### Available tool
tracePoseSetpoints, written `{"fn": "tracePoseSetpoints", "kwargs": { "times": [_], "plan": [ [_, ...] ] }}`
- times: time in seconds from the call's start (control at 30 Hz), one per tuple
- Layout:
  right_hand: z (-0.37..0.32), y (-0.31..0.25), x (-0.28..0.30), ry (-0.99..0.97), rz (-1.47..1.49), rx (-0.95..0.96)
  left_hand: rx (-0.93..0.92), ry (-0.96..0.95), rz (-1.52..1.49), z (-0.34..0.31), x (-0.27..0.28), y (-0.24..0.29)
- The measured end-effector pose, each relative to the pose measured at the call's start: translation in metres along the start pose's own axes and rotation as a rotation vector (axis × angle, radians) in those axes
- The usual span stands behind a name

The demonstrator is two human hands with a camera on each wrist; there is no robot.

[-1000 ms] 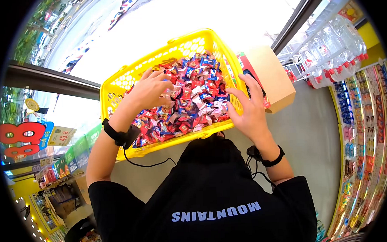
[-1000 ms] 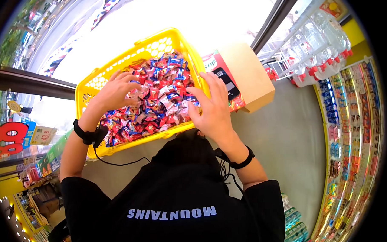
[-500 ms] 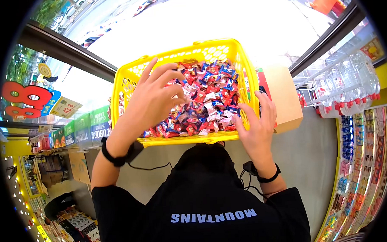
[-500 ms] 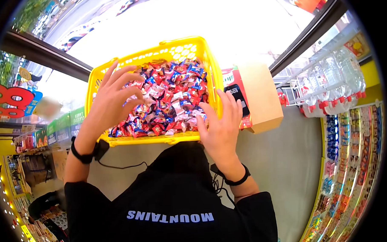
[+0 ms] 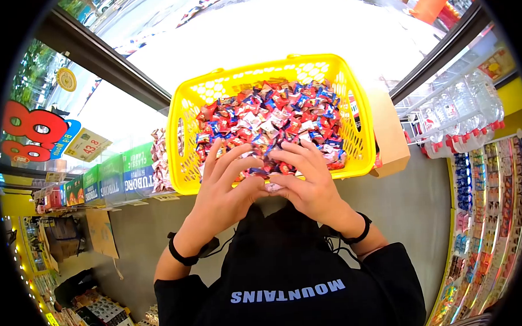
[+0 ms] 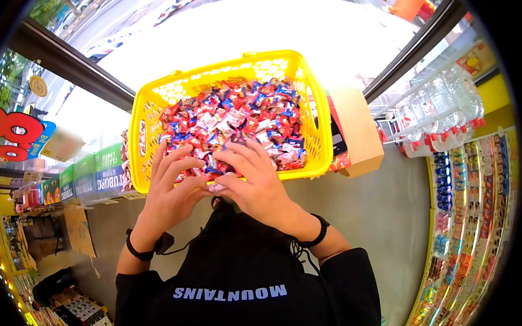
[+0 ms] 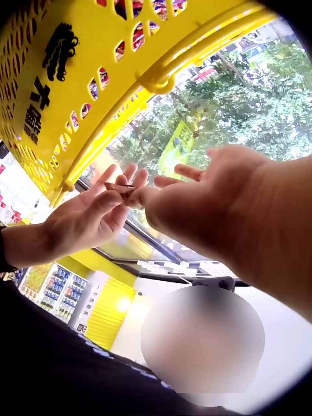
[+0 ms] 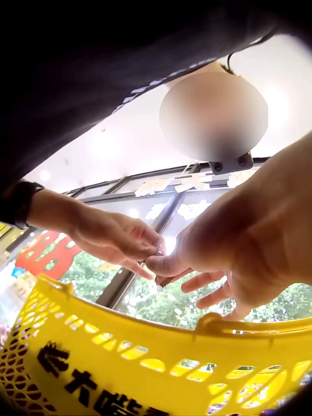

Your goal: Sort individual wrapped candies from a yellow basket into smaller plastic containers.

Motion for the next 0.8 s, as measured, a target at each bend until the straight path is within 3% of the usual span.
{"fn": "tracePoseSetpoints", "kwargs": {
  "times": [0.23, 0.4, 0.53, 0.67, 0.8],
  "plan": [
    [0.035, -0.054, -0.075, -0.030, -0.061, 0.047, 0.025, 0.039, -0.012, -0.060, 0.042, -0.059],
    [0.062, -0.082, -0.131, -0.130, -0.081, -0.020, 0.038, 0.171, 0.057, -0.105, 0.079, -0.111],
    [0.070, -0.080, -0.145, -0.158, -0.168, -0.102, 0.069, 0.341, 0.132, -0.141, 0.103, -0.184],
    [0.065, -0.065, -0.133, -0.141, -0.301, -0.173, 0.295, 0.306, 0.103, -0.191, 0.084, -0.273],
    [0.063, -0.050, -0.110, -0.202, -0.395, -0.207, 0.436, 0.171, 0.065, -0.236, 0.017, -0.314]
  ]
}}
Point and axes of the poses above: each hand's wrist, its own z-axis towards the middle knuckle, its own x-axis out of the back of the hand, y = z × x, the point moved 10 cm from there along z, towards the middle knuckle, and after that the axes turned 1 degree about y, right-handed, at the moved point
